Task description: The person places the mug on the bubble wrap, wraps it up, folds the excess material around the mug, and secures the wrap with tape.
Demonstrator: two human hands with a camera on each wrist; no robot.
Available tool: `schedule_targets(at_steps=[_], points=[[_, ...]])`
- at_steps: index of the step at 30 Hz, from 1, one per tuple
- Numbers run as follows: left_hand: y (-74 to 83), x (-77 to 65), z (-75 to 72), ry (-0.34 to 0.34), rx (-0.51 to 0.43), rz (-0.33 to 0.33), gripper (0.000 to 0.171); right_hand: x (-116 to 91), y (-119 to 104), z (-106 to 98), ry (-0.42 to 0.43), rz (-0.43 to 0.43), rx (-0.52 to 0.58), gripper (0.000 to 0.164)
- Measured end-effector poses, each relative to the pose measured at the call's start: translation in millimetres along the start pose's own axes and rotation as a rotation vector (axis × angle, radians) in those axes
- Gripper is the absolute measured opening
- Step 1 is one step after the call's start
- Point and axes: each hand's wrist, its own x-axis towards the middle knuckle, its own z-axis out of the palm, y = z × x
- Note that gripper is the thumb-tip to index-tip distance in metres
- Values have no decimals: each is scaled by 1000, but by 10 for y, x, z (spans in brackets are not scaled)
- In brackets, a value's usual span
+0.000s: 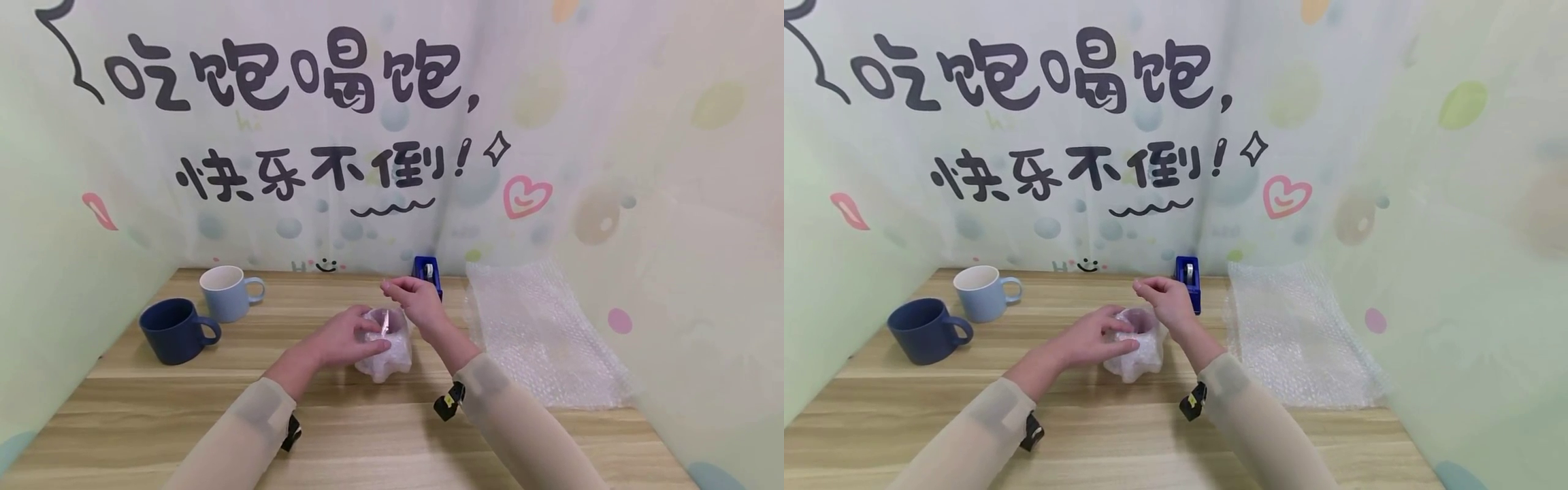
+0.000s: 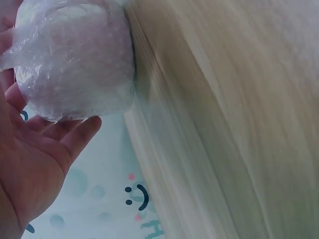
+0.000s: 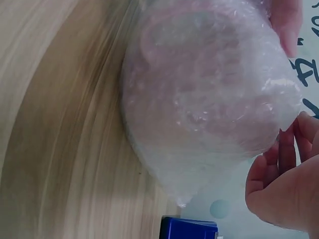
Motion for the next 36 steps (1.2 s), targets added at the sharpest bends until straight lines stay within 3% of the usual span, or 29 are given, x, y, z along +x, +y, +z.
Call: schedule_targets(at_steps=[4,7,16,26,32,36], points=[[11,12,5,20,25,46,47,26,50,-1,4,4,-41,26],[28,10,2,19,43,44,47,28,87,-8,6,32,-63,25],[16,29,23,15,-25,-21,41,62,245,-11,5,57,-64,24],[44,6,14,9,-22,-61,48,86,257,26,-28,67,-84,19],[33,-6,13,5,-5,-32,49,82,282,16,-20,85,-196,33],[36,-9,12,-3,-13,-42,48,93,268,-21,42,7,-273,37]])
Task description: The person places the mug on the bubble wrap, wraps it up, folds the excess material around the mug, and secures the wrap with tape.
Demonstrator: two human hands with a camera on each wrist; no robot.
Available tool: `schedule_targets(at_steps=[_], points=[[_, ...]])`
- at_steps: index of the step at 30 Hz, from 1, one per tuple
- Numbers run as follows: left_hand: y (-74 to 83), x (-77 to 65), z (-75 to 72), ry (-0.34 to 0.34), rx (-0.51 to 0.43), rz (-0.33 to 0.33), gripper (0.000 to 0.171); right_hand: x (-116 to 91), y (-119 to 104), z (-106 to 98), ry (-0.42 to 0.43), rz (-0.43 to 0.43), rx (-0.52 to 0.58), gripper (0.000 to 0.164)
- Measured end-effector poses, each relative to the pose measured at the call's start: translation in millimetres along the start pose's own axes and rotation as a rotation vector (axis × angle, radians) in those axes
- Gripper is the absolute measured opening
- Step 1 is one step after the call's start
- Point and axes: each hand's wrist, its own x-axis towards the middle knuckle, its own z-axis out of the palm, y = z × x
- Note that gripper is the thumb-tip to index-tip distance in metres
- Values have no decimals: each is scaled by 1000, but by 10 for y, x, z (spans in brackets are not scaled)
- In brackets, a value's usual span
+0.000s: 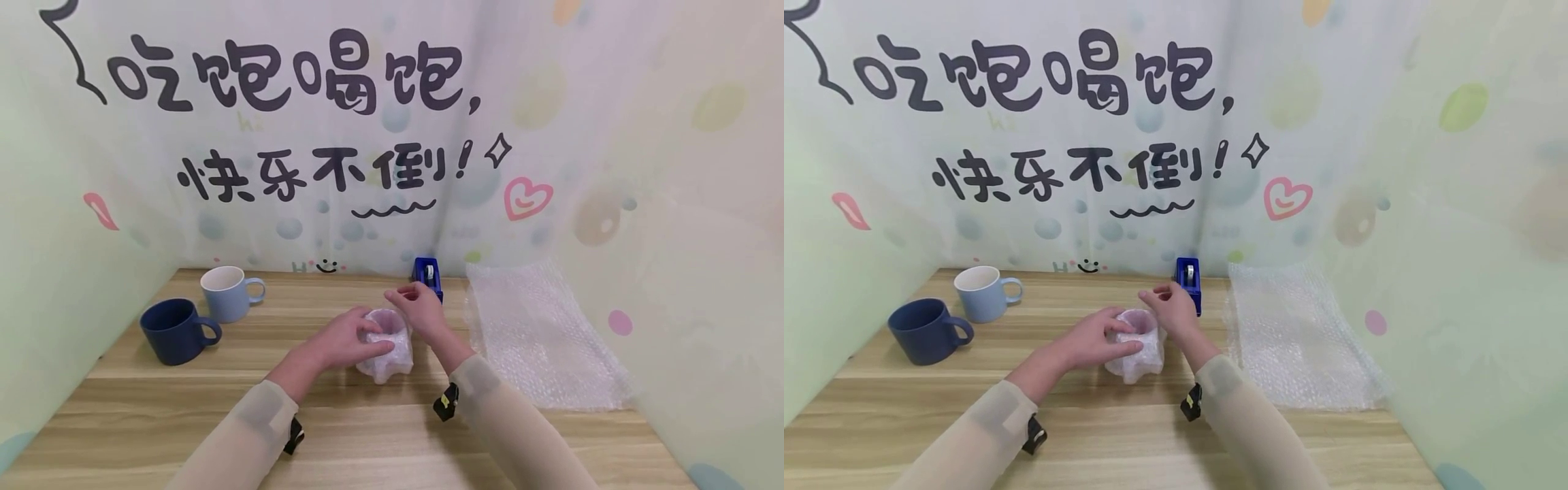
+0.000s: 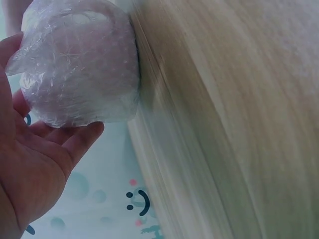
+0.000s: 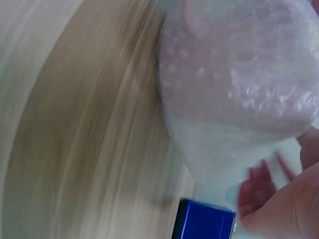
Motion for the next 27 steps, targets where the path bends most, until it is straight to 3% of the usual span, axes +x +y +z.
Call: schedule_targets(at_steps=[2,5,10,27], points=[[1,2,2,-4,-1,-4,48,9,-5,-28,-6,-64,-46,33],[2,8,7,-1,0,1,46,20,-10,-54,-107,-148,-156,27],[3,10,11,7,5,-4,48,26,-11,-56,-235,-152,-286,30],[7,19,-59,-55,3,5,56,29,-38,-32,-215,-141,-341,30]])
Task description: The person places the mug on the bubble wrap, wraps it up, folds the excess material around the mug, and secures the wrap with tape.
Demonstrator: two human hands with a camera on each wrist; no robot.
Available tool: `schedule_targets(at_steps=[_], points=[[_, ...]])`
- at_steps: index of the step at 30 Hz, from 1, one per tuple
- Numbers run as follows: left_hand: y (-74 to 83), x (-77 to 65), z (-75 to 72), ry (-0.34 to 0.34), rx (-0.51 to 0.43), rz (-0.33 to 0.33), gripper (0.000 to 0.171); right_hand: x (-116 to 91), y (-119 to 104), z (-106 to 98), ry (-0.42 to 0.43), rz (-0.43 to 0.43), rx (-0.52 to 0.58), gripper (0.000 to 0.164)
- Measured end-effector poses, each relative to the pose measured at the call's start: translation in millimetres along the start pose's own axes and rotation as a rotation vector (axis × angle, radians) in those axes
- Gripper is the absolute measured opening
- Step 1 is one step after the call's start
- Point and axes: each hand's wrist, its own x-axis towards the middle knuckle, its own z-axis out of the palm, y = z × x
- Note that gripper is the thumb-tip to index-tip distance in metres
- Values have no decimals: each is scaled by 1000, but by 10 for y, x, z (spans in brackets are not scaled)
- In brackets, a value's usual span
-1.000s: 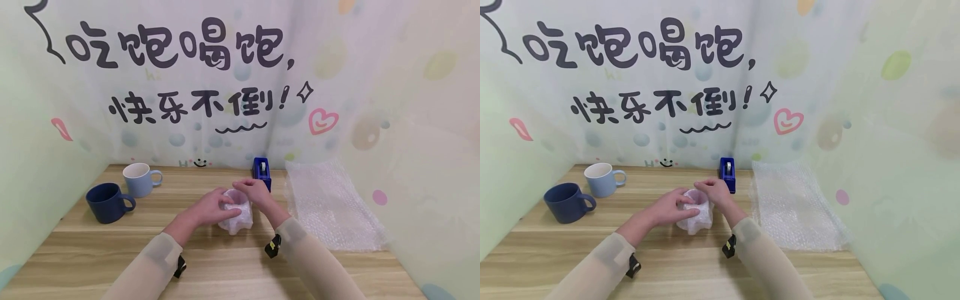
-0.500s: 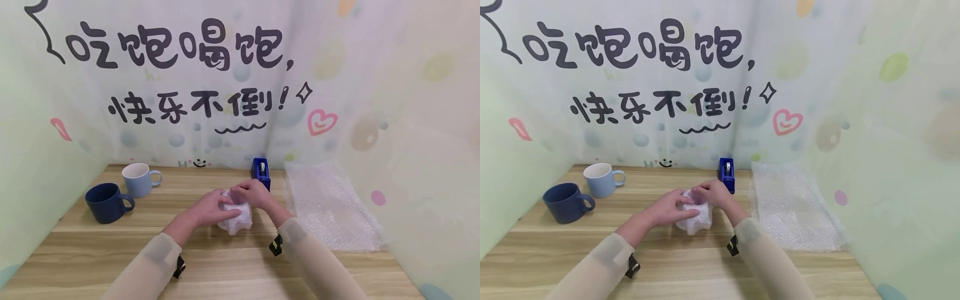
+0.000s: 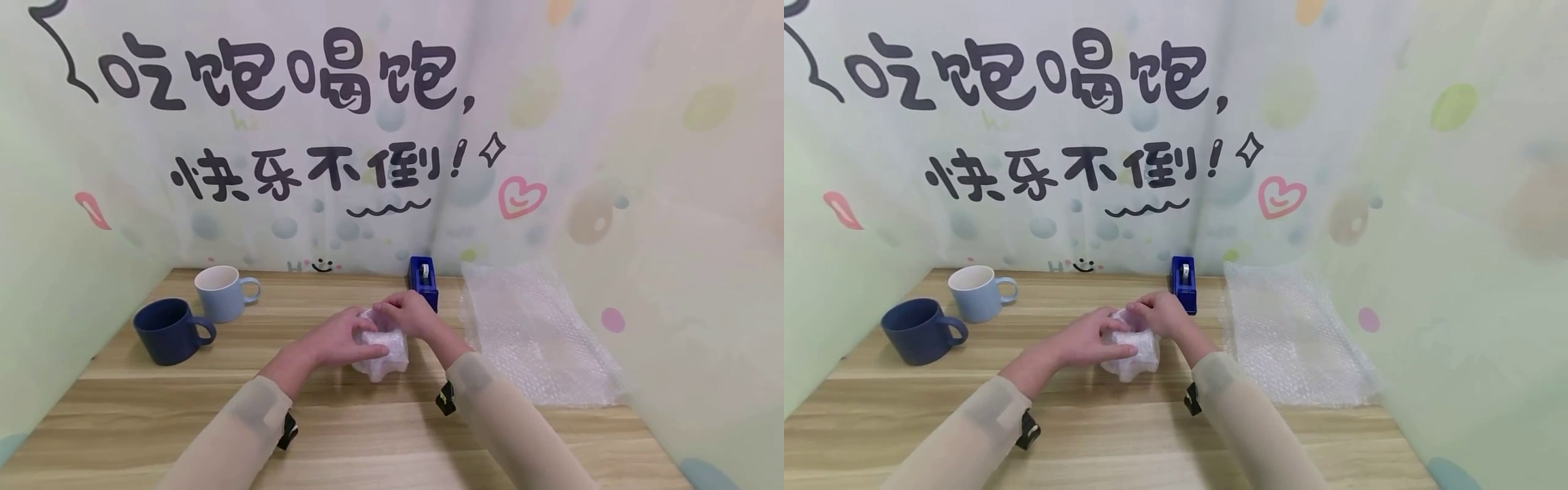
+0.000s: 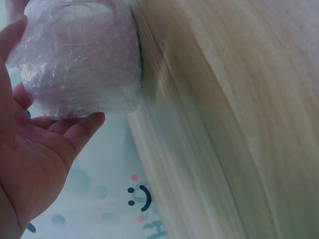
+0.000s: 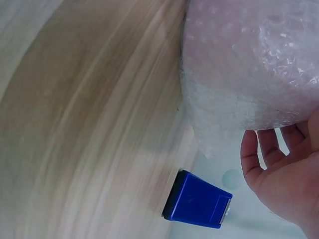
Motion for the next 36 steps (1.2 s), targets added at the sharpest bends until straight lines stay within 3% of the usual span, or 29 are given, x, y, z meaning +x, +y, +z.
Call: schedule_targets(at_steps=[9,15,25,28,33,36], points=[[-10,7,9,25,15,29,47,25,-10,-7,1,-48,-23,30],[-31,38,5,25,-3,45,38,8,-13,-5,-6,-25,9,32],[-12,92,-34,39,30,80,38,31,2,14,-8,10,24,32],[-27,75,-22,19,20,59,37,21,10,12,-15,12,26,32],[-47,37,3,0,-17,9,56,9,18,12,-18,10,28,33],[-46,26,21,4,-45,3,56,4,28,16,-12,24,23,35]])
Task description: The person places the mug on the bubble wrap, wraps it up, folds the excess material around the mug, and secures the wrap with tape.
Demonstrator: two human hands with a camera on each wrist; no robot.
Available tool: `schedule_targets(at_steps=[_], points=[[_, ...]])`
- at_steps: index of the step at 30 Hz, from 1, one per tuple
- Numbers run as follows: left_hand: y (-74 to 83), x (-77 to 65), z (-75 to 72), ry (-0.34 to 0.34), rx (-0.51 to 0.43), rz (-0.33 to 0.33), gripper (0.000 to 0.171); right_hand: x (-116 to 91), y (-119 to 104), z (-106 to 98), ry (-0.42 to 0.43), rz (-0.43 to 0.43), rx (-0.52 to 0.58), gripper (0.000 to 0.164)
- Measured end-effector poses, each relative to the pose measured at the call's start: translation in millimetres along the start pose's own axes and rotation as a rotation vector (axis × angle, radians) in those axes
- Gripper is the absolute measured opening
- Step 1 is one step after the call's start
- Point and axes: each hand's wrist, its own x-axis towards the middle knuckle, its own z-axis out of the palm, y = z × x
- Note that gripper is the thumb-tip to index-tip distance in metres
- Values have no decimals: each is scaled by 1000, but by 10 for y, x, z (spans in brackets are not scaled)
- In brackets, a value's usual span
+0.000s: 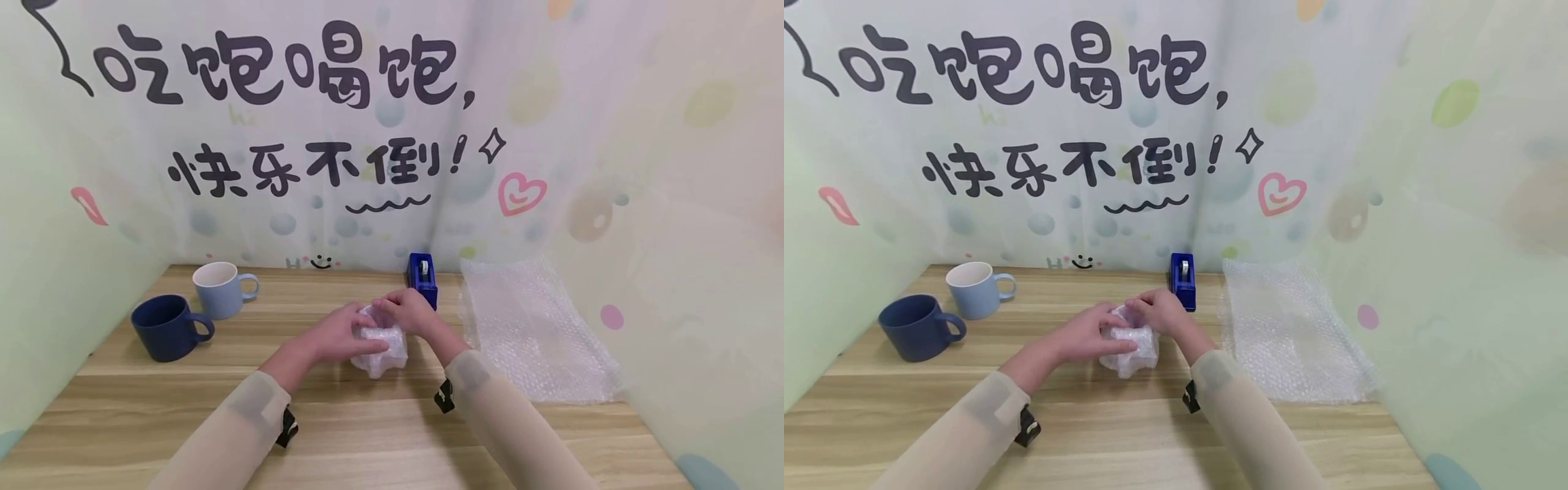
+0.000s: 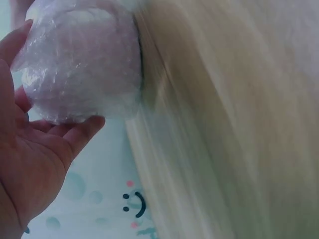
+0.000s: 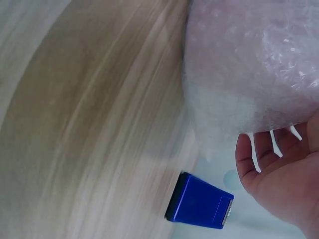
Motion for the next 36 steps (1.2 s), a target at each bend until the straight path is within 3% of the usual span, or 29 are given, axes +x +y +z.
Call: schedule_targets(at_steps=[5,8,10,12,15,17,19,23,27,31,36], points=[[-23,6,18,18,-27,16,47,-82,-28,-46,136,-41,-38,43],[-43,19,-2,48,-67,39,39,-231,-121,-145,262,-112,-34,37],[-45,32,-28,97,-113,50,35,-386,-220,-223,288,-124,-2,29],[-40,50,-53,153,-164,53,34,-578,-341,-282,234,-95,29,25],[-40,93,-75,200,-270,19,36,-862,-491,-263,32,-24,65,29],[-54,122,-76,178,-337,-12,43,-1005,-545,-180,-99,5,57,33],[-78,145,-71,138,-388,-49,48,-1091,-553,-71,-157,0,31,35],[-137,162,-64,80,-429,-77,53,-1136,-484,72,-77,-11,-66,40],[-203,119,-81,96,-460,-112,52,-1083,-347,72,-16,30,-121,44],[-263,46,-105,104,-470,-137,48,-1003,-191,5,-24,61,-101,41],[-286,-64,-154,82,-417,-155,49,-933,-80,-83,-4,82,-61,37]])
